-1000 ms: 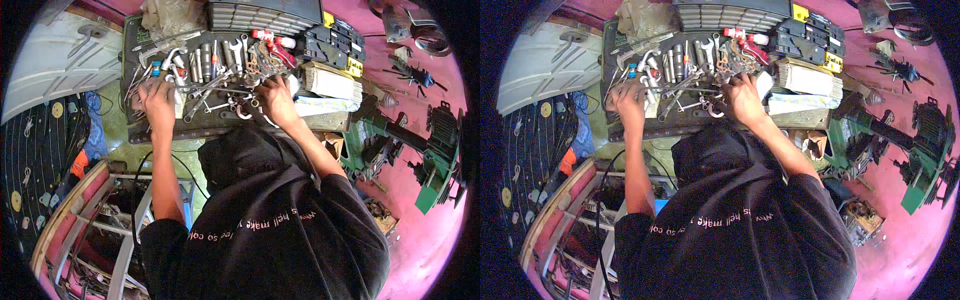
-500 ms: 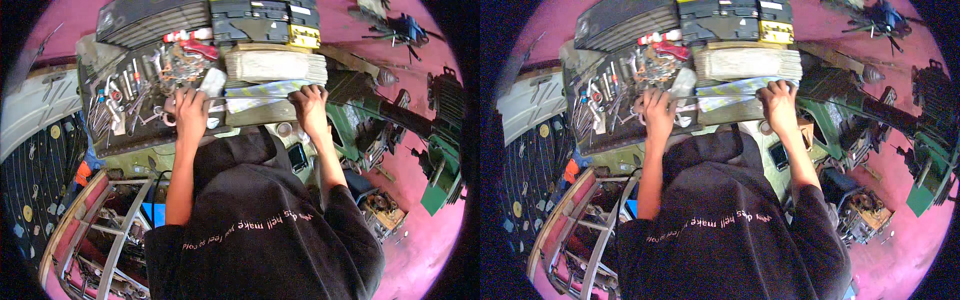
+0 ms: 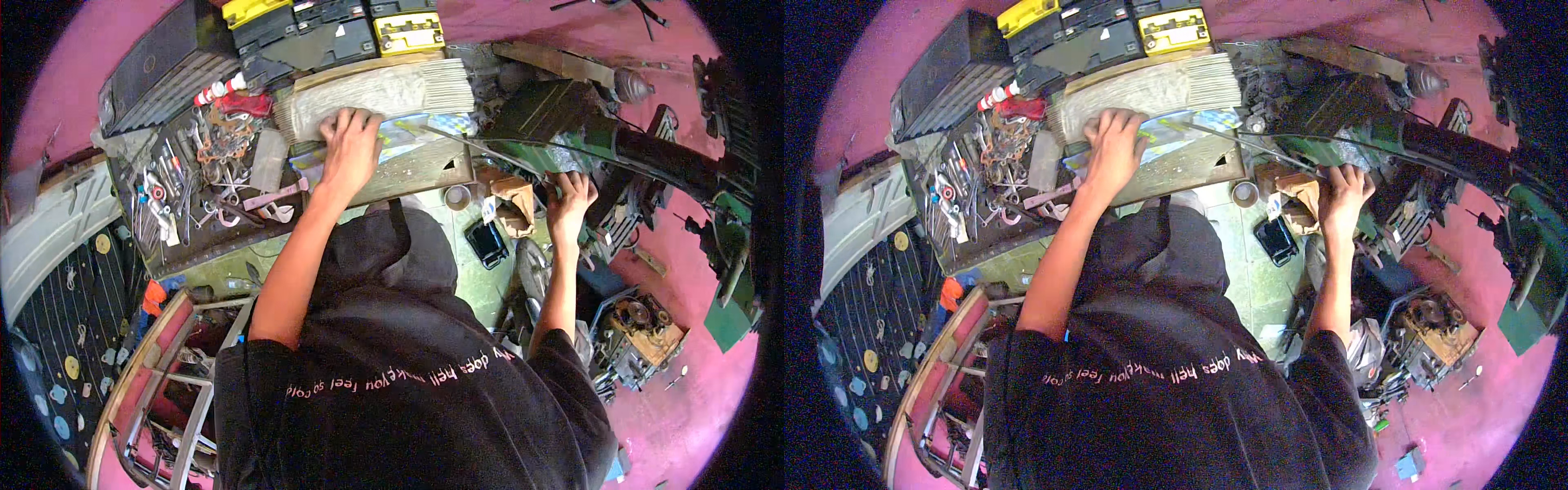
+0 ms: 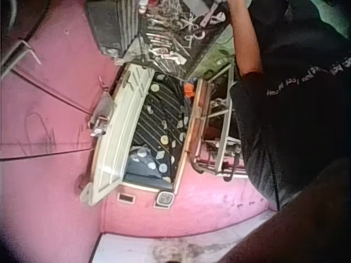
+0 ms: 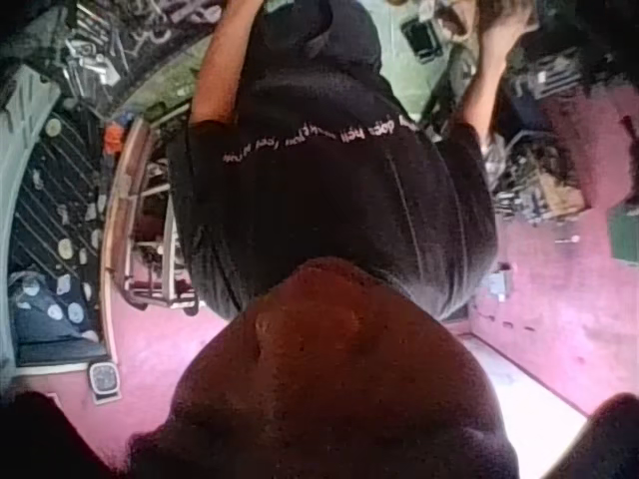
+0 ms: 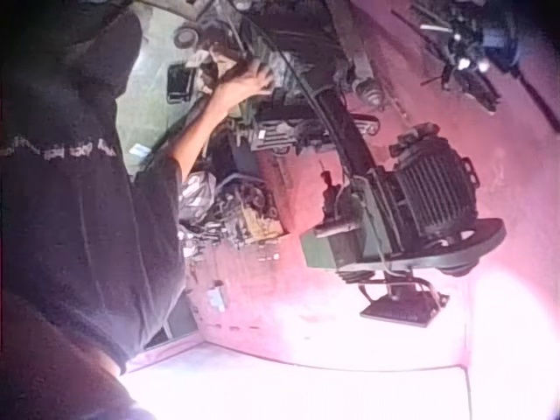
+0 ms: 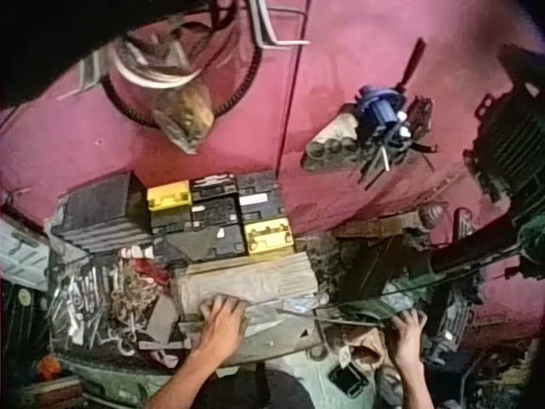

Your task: Repairing and assembling small mechanical components at a workbench.

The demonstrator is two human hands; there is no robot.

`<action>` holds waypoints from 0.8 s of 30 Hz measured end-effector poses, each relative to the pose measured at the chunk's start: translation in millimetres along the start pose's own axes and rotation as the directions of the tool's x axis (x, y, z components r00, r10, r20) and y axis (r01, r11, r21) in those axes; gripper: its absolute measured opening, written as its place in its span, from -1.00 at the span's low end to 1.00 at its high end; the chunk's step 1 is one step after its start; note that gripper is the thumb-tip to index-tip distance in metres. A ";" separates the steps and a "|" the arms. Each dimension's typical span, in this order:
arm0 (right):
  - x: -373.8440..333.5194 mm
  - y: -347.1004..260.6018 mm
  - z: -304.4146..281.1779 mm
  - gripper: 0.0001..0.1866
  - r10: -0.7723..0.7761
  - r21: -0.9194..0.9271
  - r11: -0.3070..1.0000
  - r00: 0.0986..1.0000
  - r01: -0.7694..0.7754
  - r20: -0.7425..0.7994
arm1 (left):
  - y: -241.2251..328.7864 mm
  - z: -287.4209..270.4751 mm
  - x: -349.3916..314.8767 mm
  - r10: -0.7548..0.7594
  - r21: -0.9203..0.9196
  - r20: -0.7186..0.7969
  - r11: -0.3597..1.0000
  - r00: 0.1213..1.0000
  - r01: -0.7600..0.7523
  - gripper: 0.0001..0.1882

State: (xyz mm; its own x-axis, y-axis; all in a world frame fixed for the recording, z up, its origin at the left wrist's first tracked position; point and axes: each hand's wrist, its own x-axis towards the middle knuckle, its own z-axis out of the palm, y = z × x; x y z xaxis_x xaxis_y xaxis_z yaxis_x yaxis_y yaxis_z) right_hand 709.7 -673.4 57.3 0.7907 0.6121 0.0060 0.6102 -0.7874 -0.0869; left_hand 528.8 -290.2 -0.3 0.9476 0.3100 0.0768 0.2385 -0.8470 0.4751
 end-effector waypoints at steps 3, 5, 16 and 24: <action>-13.1 14.7 9.8 -0.69 0.065 -0.038 0.997 0.998 -0.065 0.016 | 6.7 7.3 8.8 0.002 0.060 0.015 0.998 1.000 -0.003 -0.65; -12.6 14.7 15.4 -0.68 0.054 -0.042 0.998 0.998 -0.054 -0.012 | 7.2 9.1 11.0 -0.006 0.067 0.019 0.998 1.000 0.005 -0.65; 10.8 -8.7 17.3 -0.69 -0.049 0.015 0.999 0.999 0.049 0.016 | 13.4 11.7 14.9 -0.042 0.045 -0.028 0.998 0.999 0.043 -0.83; 55.6 -50.7 -2.1 -0.71 -0.285 0.177 0.945 0.958 0.274 0.039 | 26.2 0.4 -7.4 0.018 0.010 0.006 1.000 1.000 -0.019 -0.87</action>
State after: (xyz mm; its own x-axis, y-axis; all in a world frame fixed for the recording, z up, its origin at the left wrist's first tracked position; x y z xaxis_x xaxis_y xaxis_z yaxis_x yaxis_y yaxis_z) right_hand 722.8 -599.6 64.1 0.5814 0.8135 -0.0085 0.7850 -0.5637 -0.2570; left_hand 528.1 -314.9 11.2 0.9532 0.2915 0.0800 0.2231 -0.8570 0.4645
